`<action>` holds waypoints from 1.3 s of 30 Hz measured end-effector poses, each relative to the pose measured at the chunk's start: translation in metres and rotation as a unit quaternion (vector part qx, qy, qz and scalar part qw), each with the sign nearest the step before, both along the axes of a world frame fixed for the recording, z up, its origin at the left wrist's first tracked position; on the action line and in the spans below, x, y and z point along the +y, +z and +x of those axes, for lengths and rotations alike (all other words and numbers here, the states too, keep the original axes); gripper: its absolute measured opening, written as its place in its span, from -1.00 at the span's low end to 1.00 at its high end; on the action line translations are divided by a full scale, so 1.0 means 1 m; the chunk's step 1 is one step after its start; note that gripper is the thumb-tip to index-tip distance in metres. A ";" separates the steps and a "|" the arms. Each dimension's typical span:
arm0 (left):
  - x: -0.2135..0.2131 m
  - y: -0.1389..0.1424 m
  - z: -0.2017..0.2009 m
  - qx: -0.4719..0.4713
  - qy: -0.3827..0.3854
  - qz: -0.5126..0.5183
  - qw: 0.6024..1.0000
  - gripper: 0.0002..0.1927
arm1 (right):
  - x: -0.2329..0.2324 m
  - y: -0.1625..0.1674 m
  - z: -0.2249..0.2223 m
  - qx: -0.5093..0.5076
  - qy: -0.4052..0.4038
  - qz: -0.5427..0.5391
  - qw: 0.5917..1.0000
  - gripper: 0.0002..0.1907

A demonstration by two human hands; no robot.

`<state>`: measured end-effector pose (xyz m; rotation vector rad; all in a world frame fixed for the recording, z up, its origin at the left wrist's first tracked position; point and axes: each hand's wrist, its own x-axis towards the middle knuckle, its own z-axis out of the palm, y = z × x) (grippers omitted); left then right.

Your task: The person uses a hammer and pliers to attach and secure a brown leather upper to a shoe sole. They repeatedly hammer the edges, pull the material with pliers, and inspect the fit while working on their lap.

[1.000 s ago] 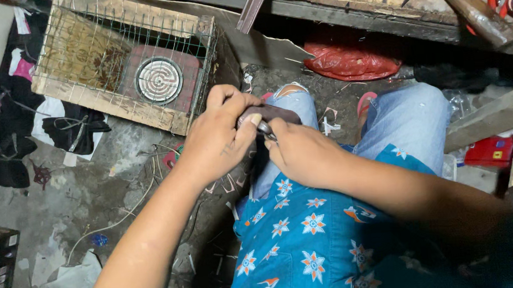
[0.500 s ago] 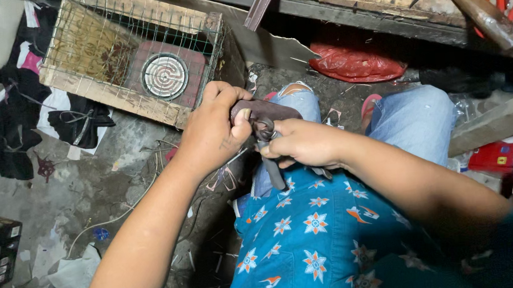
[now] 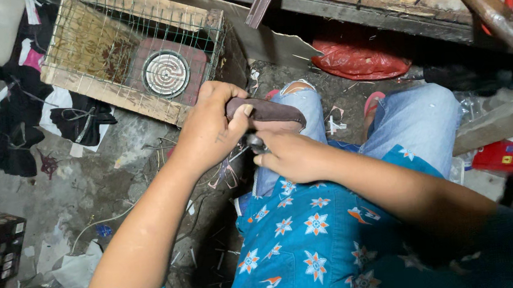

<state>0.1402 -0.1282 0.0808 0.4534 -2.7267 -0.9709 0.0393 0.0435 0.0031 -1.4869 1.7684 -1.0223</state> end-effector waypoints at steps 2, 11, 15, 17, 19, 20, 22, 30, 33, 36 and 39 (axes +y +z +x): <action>-0.001 -0.001 0.001 -0.003 -0.004 -0.009 1.000 -0.71 | -0.002 -0.005 0.000 -0.067 0.050 0.029 0.996 -0.58; 0.001 0.001 0.009 -0.022 -0.028 -0.023 0.999 -0.63 | -0.001 0.023 -0.018 -0.551 -0.013 0.203 0.809 -0.67; 0.001 -0.001 0.012 0.023 -0.030 -0.004 0.999 -0.67 | 0.001 0.025 -0.010 -0.409 -0.068 0.233 0.880 -0.70; -0.001 -0.005 0.013 0.036 -0.026 0.010 0.999 -0.68 | -0.002 0.021 -0.002 -0.292 -0.029 0.147 0.945 -0.70; -0.008 -0.011 0.013 0.023 -0.008 0.026 0.999 -0.69 | -0.002 0.017 0.002 -0.121 0.029 0.064 0.990 -0.69; -0.013 -0.015 0.012 0.040 0.005 0.030 0.999 -0.70 | 0.000 0.016 0.001 -0.030 0.057 0.020 0.998 -0.68; -0.018 -0.027 0.011 0.070 0.032 0.044 0.996 -0.71 | 0.012 0.015 -0.005 0.000 0.068 0.153 0.986 -0.66; 0.041 -0.114 -0.051 0.055 0.075 0.500 0.861 -0.67 | 0.116 0.011 -0.051 0.210 -0.043 0.260 0.942 -0.49; 0.061 -0.135 -0.070 0.029 0.067 0.522 0.850 -0.67 | 0.156 0.004 -0.048 0.231 -0.072 0.287 0.927 -0.46; 0.064 -0.143 -0.074 -0.012 0.061 0.536 0.842 -0.67 | 0.179 -0.004 -0.042 0.216 -0.079 0.247 0.941 -0.46; 0.062 -0.143 -0.074 0.000 0.016 0.529 0.848 -0.66 | 0.185 -0.006 -0.049 0.167 -0.077 0.253 0.950 -0.59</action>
